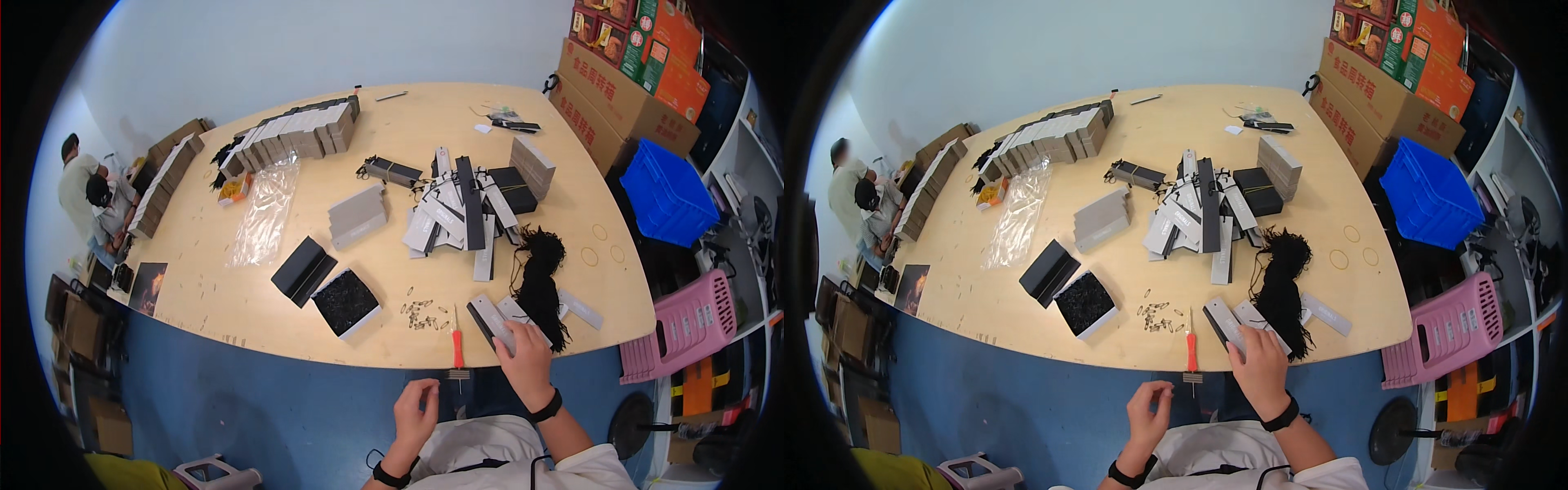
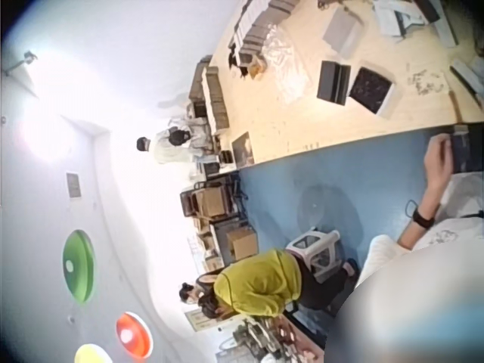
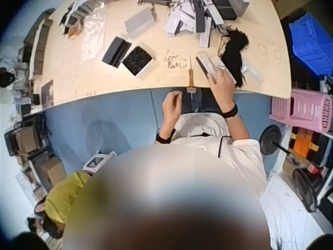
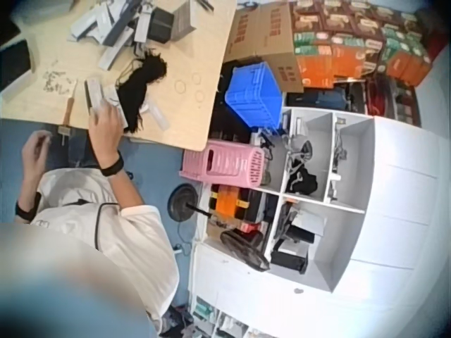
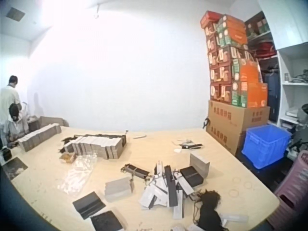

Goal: The person picks up a stack of tags and places them on the table before moving a bundle of black cords. They then pick up a tag and a cord, thread the cord through the tag, and tie it into a knot.

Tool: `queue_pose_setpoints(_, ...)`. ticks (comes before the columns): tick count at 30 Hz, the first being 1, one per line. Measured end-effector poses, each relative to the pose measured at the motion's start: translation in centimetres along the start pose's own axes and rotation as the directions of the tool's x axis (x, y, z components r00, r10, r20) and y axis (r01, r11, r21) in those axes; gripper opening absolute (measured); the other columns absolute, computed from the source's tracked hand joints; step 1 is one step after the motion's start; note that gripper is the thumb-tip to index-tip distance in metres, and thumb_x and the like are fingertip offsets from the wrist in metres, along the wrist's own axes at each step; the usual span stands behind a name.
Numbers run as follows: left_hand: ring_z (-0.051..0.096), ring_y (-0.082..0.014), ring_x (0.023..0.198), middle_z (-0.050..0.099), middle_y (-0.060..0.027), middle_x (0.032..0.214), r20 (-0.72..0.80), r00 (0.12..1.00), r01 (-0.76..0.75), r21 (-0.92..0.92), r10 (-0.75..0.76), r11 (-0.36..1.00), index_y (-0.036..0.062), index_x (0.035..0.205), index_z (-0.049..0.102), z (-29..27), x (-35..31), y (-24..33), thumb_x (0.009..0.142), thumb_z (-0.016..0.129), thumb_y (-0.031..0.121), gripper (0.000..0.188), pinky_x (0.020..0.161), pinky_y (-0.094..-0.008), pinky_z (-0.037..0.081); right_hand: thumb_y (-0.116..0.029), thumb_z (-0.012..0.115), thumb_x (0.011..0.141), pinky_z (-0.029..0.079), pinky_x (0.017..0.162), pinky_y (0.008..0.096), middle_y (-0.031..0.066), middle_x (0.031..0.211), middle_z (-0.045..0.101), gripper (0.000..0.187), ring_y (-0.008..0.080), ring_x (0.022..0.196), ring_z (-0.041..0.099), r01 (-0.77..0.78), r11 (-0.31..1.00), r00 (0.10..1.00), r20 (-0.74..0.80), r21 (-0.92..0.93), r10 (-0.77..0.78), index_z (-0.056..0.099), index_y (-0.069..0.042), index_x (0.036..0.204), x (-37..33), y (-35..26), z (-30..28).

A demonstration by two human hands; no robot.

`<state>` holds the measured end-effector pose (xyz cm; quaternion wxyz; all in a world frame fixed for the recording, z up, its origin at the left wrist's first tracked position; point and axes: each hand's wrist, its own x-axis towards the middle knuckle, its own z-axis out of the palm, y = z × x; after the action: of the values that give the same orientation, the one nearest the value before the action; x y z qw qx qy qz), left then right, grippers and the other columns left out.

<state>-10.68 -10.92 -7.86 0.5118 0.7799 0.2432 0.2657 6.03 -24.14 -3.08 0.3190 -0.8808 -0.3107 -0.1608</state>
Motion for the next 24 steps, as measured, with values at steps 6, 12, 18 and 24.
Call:
queue_pose_setpoints(6, 0.066, -0.0216, 0.071, 0.065, -0.0128, 0.087, -0.028, 0.999, -0.018, 0.001, 0.018, 1.000, 0.0009, 0.098, 0.065, -0.3, -0.3, -0.2, 0.090, 0.062, 0.002, 0.009, 0.065, -0.0296, 0.051, -0.008, 0.075, 0.081, 0.052, 0.073, 0.0315, 0.0111, 0.092, 0.068, 0.027, 0.0193, 0.079, 0.065, -0.305, 0.842, 0.952, 0.169, 0.445, 0.255, 0.064, 0.000, 0.105, 0.3, 0.6, -1.9)
queue_pose_setpoints(12, 0.067, -0.0177, 0.075, 0.067, -0.0118, 0.091, -0.039, 0.999, -0.008, -0.023, 0.007, 1.000, 0.0005, 0.104, 0.066, -0.8, -0.1, 1.4, 0.090, 0.063, 0.002, 0.015, 0.067, -0.0269, 0.052, -0.005, 0.074, 0.082, 0.054, 0.076, 0.0264, 0.0090, 0.096, 0.069, 0.028, 0.0130, 0.084, 0.065, -0.373, 0.670, 0.920, 0.349, 0.642, 0.177, 0.064, 0.002, 0.108, -1.7, -0.7, -3.9)
queue_pose_setpoints(18, 0.065, -0.0157, 0.097, 0.065, -0.0137, 0.120, 0.273, 0.962, 0.166, -0.512, -0.023, 0.843, -0.0011, 0.139, 0.047, 0.2, 0.2, 2.4, 0.092, 0.065, 0.006, 0.051, 0.086, -0.0283, 0.051, -0.008, 0.080, 0.078, 0.057, 0.075, 0.0292, 0.0114, 0.098, 0.067, 0.036, 0.0188, 0.083, 0.068, -0.184, 0.762, 0.882, 0.446, 0.621, -0.151, 0.063, 0.000, 0.109, -5.3, -1.2, -3.8)
queue_pose_setpoints(24, 0.063, -0.0158, 0.104, 0.063, -0.0155, 0.126, 0.328, 0.943, 0.252, -0.586, -0.059, 0.770, -0.0030, 0.136, 0.048, -0.2, -0.7, 1.8, 0.092, 0.065, 0.006, 0.047, 0.085, -0.0271, 0.052, -0.009, 0.081, 0.077, 0.055, 0.072, 0.0284, 0.0115, 0.099, 0.068, 0.039, 0.0188, 0.080, 0.068, -0.166, 0.739, 0.874, 0.444, 0.653, -0.196, 0.062, -0.001, 0.111, -7.3, -1.2, -3.2)
